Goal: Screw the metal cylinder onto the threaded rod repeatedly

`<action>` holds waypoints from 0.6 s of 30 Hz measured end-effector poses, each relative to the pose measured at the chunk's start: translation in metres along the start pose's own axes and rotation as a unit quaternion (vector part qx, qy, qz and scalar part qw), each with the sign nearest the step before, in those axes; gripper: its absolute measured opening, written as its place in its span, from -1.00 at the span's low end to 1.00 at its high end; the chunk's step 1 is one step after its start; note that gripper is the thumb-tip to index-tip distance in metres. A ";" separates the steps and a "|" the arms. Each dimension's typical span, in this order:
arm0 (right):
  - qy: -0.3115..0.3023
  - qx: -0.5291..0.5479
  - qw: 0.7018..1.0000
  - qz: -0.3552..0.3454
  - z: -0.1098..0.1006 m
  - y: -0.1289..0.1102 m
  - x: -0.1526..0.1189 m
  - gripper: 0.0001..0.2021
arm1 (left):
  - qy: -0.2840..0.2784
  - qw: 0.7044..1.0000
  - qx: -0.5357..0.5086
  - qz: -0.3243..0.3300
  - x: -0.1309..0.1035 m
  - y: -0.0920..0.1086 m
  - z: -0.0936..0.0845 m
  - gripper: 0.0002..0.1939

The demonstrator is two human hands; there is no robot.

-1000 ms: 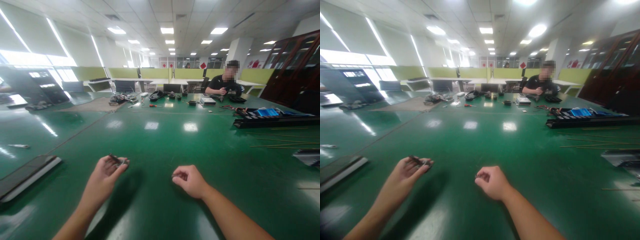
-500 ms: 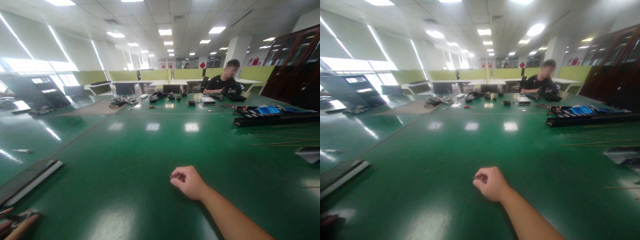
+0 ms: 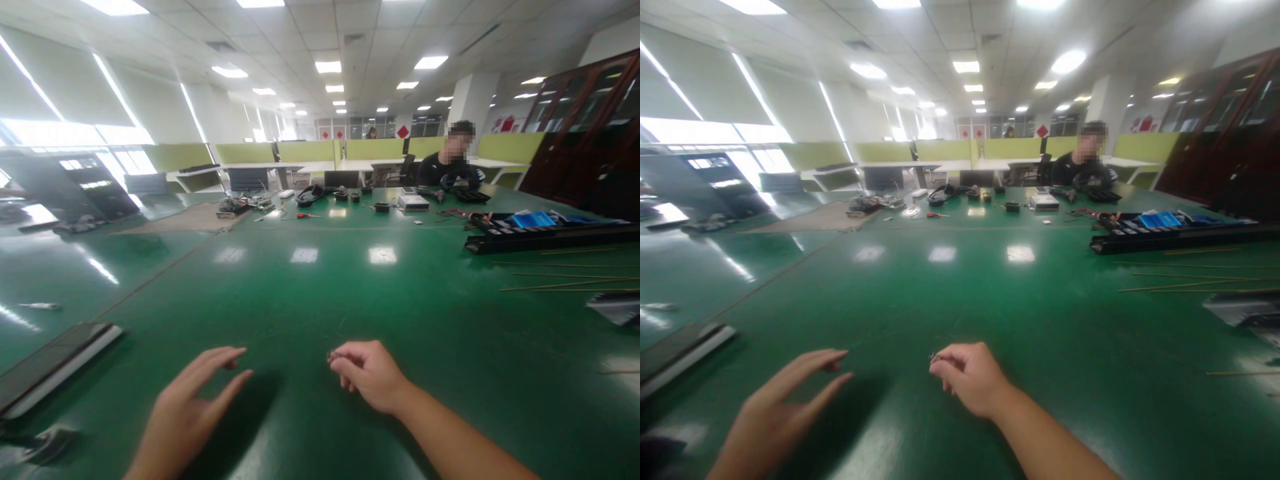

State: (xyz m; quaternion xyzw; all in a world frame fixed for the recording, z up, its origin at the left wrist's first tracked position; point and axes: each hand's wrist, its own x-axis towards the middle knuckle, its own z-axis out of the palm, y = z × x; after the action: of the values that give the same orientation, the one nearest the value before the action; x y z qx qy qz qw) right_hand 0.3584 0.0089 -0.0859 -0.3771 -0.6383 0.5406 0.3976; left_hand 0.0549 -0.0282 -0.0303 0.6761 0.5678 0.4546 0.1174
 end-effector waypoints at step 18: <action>-0.116 0.085 0.989 0.022 0.011 0.003 -0.002 -0.40 | -0.172 0.935 -0.276 -0.139 0.003 0.044 0.091 -0.72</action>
State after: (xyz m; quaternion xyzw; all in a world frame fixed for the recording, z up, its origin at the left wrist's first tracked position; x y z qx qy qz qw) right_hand 0.3488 0.0035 -0.0902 -0.2908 -0.6231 0.6418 0.3394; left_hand 0.1520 -0.0075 -0.0496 0.5991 0.4793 0.4495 0.4575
